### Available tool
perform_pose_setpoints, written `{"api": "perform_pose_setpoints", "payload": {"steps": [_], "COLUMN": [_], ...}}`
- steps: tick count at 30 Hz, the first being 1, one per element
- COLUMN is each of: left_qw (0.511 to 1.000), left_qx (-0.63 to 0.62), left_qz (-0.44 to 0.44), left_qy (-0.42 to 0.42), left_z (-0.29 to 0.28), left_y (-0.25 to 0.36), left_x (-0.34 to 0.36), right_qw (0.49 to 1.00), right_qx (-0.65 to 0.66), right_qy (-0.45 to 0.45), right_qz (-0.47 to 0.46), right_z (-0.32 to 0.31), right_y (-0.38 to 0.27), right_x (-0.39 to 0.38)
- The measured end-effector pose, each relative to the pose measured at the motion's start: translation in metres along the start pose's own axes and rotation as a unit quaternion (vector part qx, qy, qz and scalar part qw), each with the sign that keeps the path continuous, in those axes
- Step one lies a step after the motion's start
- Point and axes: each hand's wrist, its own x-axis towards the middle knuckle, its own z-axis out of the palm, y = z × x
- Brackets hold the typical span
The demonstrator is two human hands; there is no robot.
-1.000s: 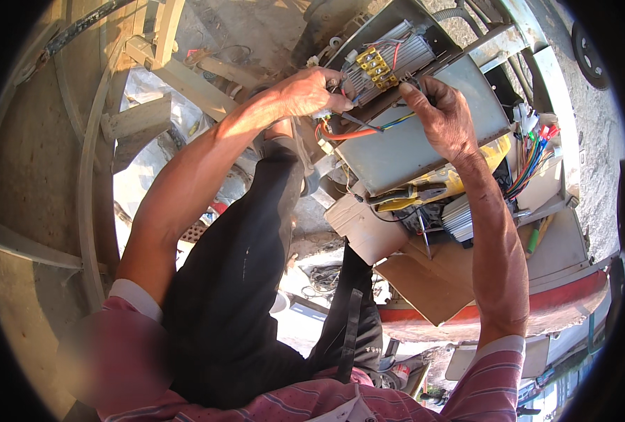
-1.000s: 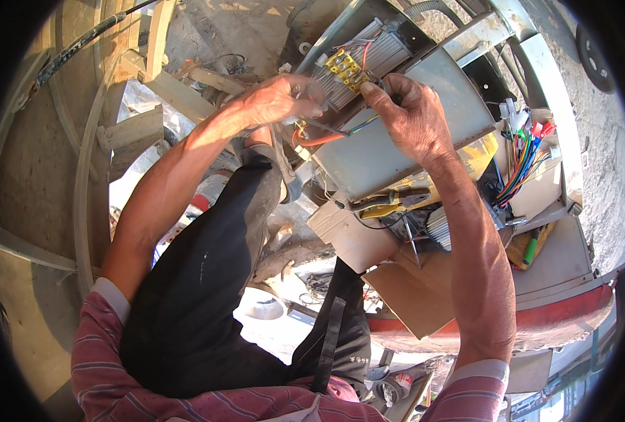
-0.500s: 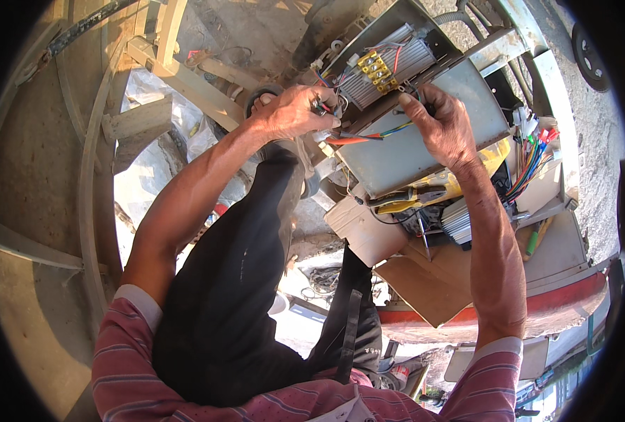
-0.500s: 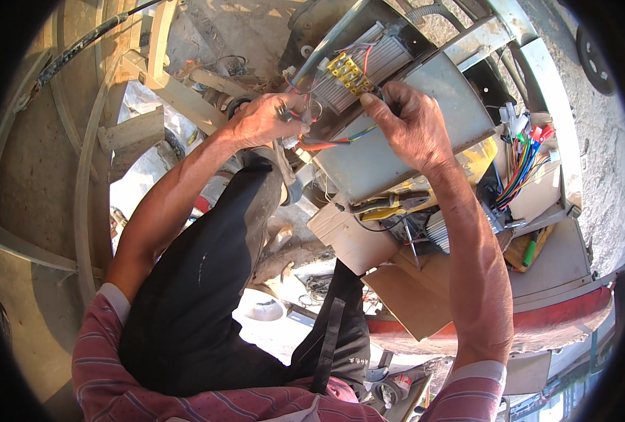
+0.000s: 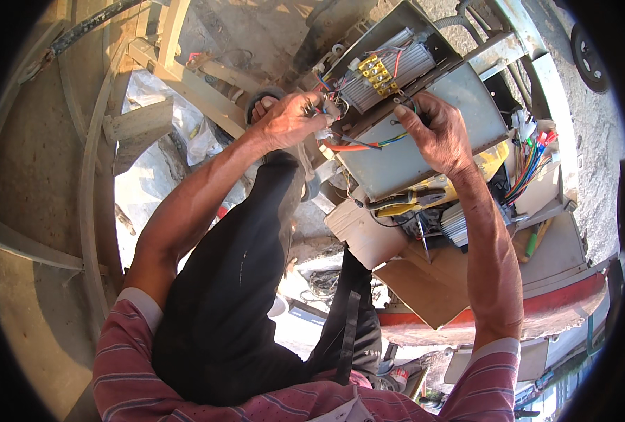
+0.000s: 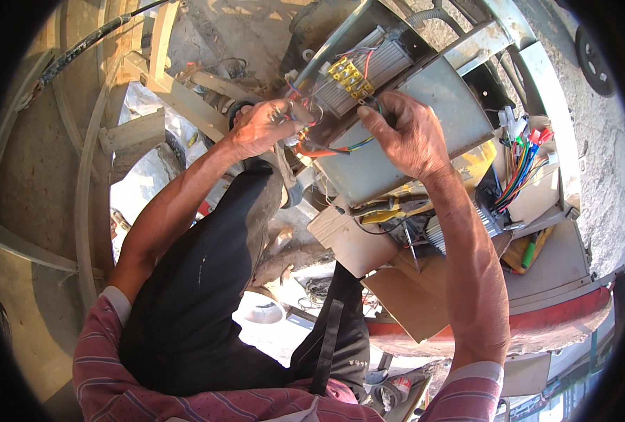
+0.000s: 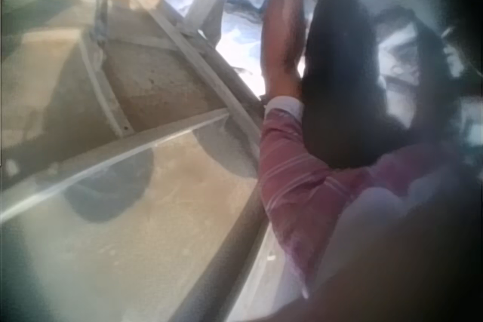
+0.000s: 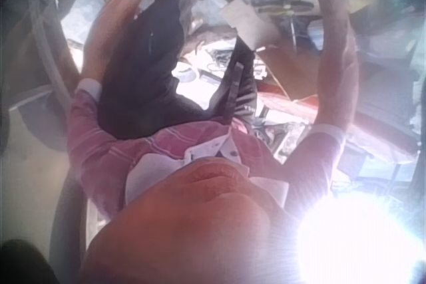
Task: The person works on an electronic device, handling a bundle of multicolored wires and a yellow terminal block. They connect and disconnect wires, adjust components, and manipulate a silver heat sink within a metal enclosure.
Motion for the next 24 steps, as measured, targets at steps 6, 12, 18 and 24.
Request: {"api": "perform_pose_setpoints", "payload": {"steps": [6, 12, 18, 24], "left_qw": [0.998, 0.997, 0.972, 0.970], "left_qx": [-0.039, -0.072, -0.224, -0.238], "left_qz": [0.047, -0.026, 0.064, 0.046], "left_qy": [0.014, -0.008, 0.023, 0.008], "left_z": [0.002, -0.001, 0.008, -0.005], "left_y": [0.009, -0.001, -0.022, -0.015], "left_x": [0.002, 0.002, 0.006, -0.005], "right_qw": [1.000, 0.999, 0.999, 0.999], "right_qx": [0.001, 0.003, 0.007, 0.010], "right_qy": [-0.002, -0.016, -0.016, -0.015], "right_qz": [-0.020, -0.034, -0.038, -0.047], "right_z": [-0.001, -0.003, -0.003, -0.005], "right_y": [0.001, 0.003, 0.004, -0.001], "right_x": [-0.001, -0.002, -0.004, -0.006]}}
